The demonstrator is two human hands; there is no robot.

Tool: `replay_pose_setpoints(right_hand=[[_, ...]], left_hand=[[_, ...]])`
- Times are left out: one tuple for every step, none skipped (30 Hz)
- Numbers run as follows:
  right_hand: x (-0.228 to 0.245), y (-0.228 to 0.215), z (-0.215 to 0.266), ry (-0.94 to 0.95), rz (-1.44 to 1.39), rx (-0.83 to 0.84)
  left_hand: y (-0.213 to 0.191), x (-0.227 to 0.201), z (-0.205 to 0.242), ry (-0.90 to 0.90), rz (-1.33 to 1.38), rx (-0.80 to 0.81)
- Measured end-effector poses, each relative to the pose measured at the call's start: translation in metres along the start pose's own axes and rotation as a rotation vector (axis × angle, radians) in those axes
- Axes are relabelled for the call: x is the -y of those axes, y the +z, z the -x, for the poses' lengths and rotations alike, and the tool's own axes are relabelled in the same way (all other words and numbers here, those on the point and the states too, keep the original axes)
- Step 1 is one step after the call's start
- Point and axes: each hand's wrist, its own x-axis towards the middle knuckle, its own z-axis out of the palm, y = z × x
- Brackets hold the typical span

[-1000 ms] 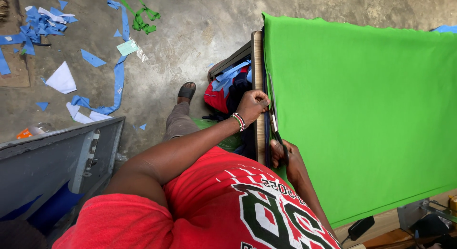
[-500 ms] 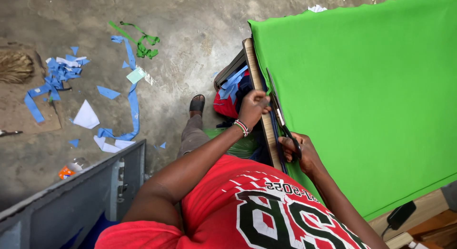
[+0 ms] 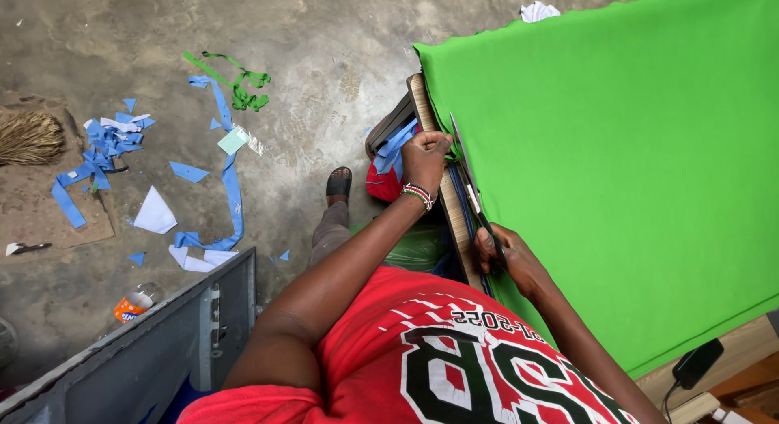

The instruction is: The person unfolds a large piece of green fabric on a wooden table and smooths it out. They then use a pair of scissors to cut the fabric along its edges, trimming it to size. Another person is visible in the background, also working with fabric.

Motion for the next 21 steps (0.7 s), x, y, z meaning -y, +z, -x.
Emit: replay_pose_setpoints(right_hand=[[0.003,0.0,0.001,0.001,-0.011,0.018],[0.006,0.0,0.002,0.002,-0.021,0.039],[0.005,-0.001,0.002,0.001,-0.017,0.042],[0.004,-0.002,0.001,0.008,-0.021,0.048],[0.003,-0.003,0.0,0.014,-0.025,0.054],[0.001,-0.004,-0.001,0.015,-0.022,0.057],[-0.001,-0.006,-0.002,0.024,-0.02,0.064],[-0.004,-0.009,-0.002,0.033,-0.017,0.069],[-0.005,-0.008,-0.003,0.034,-0.014,0.07],[-0.006,-0.008,-0.003,0.032,-0.021,0.073],[-0.008,-0.007,-0.004,0.03,-0.028,0.076],[-0.007,-0.008,-0.004,0.029,-0.026,0.077],[-0.007,-0.008,-0.005,0.03,-0.031,0.078],[-0.006,-0.009,-0.004,0.032,-0.034,0.078],[-0.006,-0.009,-0.006,0.032,-0.032,0.079],[-0.006,-0.009,-0.006,0.034,-0.032,0.082],[-0.007,-0.009,-0.008,0.037,-0.033,0.085],[-0.007,-0.01,-0.008,0.039,-0.029,0.085],[-0.008,-0.01,-0.009,0.035,-0.03,0.09],[-0.008,-0.011,-0.008,0.034,-0.03,0.098],[-0.01,-0.013,-0.009,0.039,-0.024,0.101]], left_hand=[[0.001,0.01,-0.01,-0.013,-0.023,0.014],[0.002,0.02,-0.019,-0.026,-0.045,0.026],[0.004,0.019,-0.02,-0.025,-0.042,0.022],[0.006,0.018,-0.021,-0.023,-0.033,0.029],[0.007,0.017,-0.022,-0.02,-0.025,0.035],[0.007,0.022,-0.026,-0.02,-0.023,0.031],[0.007,0.027,-0.029,-0.025,-0.019,0.028],[0.008,0.032,-0.032,-0.031,-0.013,0.026],[0.005,0.021,-0.024,-0.031,-0.011,0.024],[0.002,0.009,-0.016,-0.053,0.022,0.042],[-0.001,-0.002,-0.008,-0.074,0.056,0.06],[-0.003,-0.005,-0.007,-0.073,0.057,0.06],[-0.005,-0.007,-0.006,-0.071,0.064,0.087],[-0.007,-0.01,-0.005,-0.071,0.071,0.114],[-0.007,-0.01,-0.006,-0.071,0.074,0.113],[-0.008,-0.011,-0.006,-0.059,0.071,0.146],[-0.009,-0.011,-0.006,-0.047,0.069,0.179],[-0.008,-0.009,-0.009,-0.048,0.073,0.177],[-0.008,-0.006,-0.011,-0.048,0.06,0.189],[-0.008,-0.003,-0.011,-0.05,0.049,0.198],[-0.007,0.001,-0.013,-0.053,0.054,0.193]])
